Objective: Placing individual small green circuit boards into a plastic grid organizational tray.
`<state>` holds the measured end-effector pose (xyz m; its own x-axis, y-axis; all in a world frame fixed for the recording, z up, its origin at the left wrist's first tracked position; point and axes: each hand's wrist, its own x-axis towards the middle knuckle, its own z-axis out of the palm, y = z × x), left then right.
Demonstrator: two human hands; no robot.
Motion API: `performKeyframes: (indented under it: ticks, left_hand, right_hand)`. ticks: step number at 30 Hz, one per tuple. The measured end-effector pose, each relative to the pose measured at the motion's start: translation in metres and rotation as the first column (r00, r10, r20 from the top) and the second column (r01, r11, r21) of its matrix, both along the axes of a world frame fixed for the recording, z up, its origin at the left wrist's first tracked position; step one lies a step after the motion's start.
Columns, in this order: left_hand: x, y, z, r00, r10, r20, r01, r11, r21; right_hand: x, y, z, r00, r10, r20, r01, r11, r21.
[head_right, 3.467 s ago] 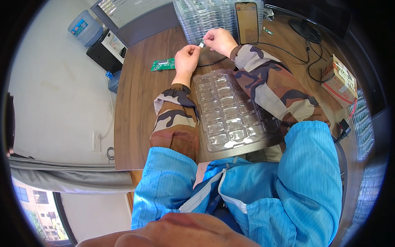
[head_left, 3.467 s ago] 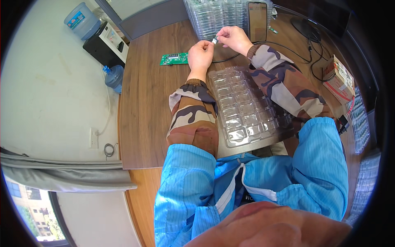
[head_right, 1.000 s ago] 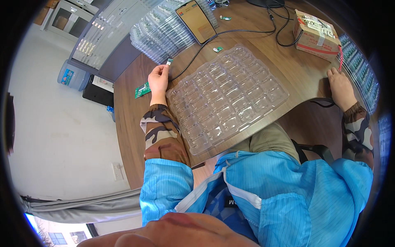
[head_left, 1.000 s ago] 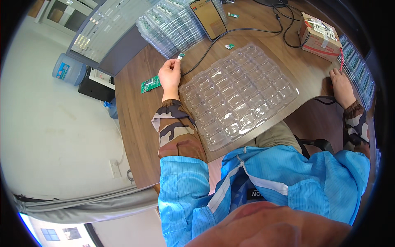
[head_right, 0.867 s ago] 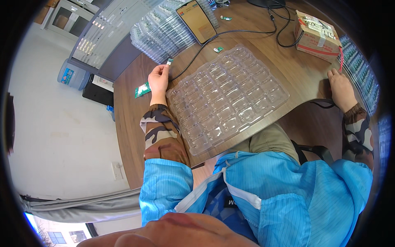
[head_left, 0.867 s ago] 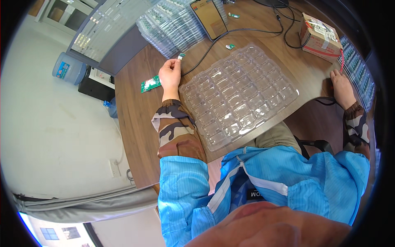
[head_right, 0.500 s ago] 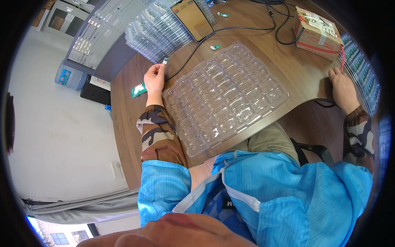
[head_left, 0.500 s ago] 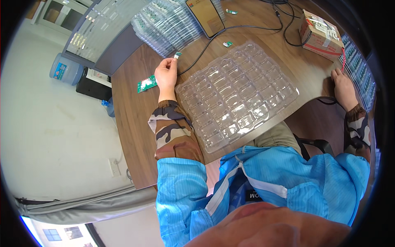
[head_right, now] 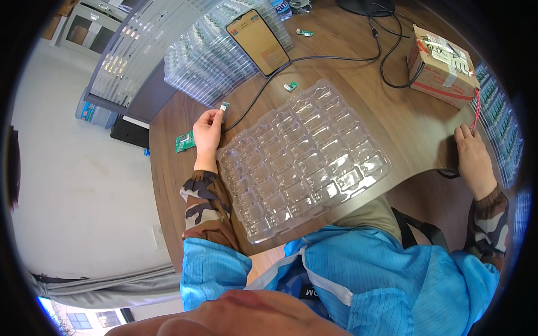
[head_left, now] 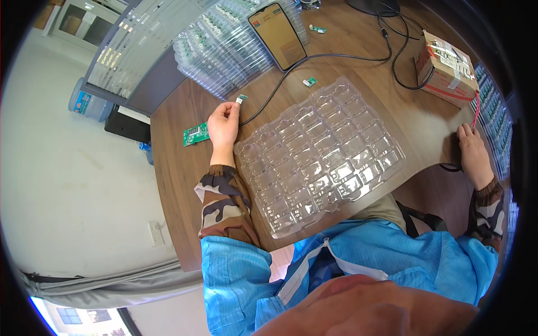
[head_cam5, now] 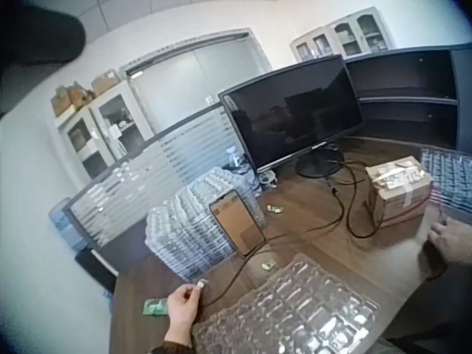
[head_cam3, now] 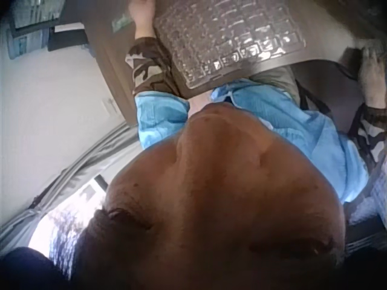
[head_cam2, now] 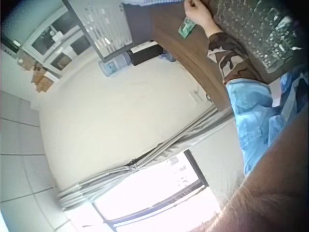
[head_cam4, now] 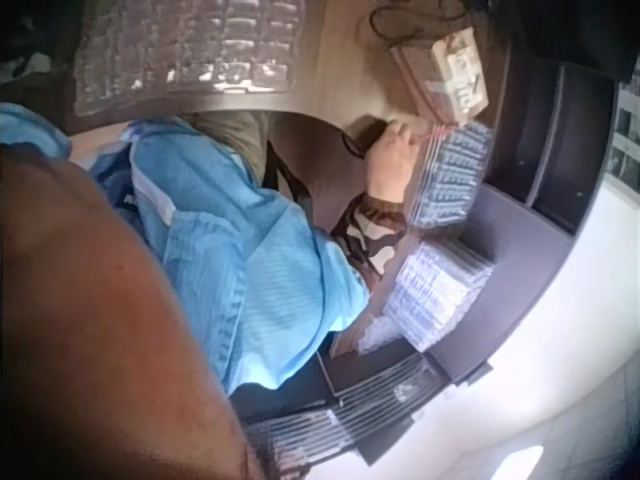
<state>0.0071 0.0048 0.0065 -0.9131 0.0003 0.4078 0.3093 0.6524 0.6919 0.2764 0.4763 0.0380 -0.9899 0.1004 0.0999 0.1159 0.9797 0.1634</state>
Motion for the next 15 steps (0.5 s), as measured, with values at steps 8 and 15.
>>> performKeyframes:
  ticks: [8,15]
  left_hand:
    - [0.004,0.003,0.006,1.000,-0.004,0.025,0.004,1.000,-0.001]
    - [0.002,0.003,0.003,0.999,-0.013,0.037,0.011,0.999,0.036]
  right_hand:
    - [-0.015,-0.045,0.051,0.994,-0.111,0.006,0.108,0.977,0.183]
    - [-0.137,-0.135,0.095,0.712,0.557,-0.428,-0.601,0.798,0.038]
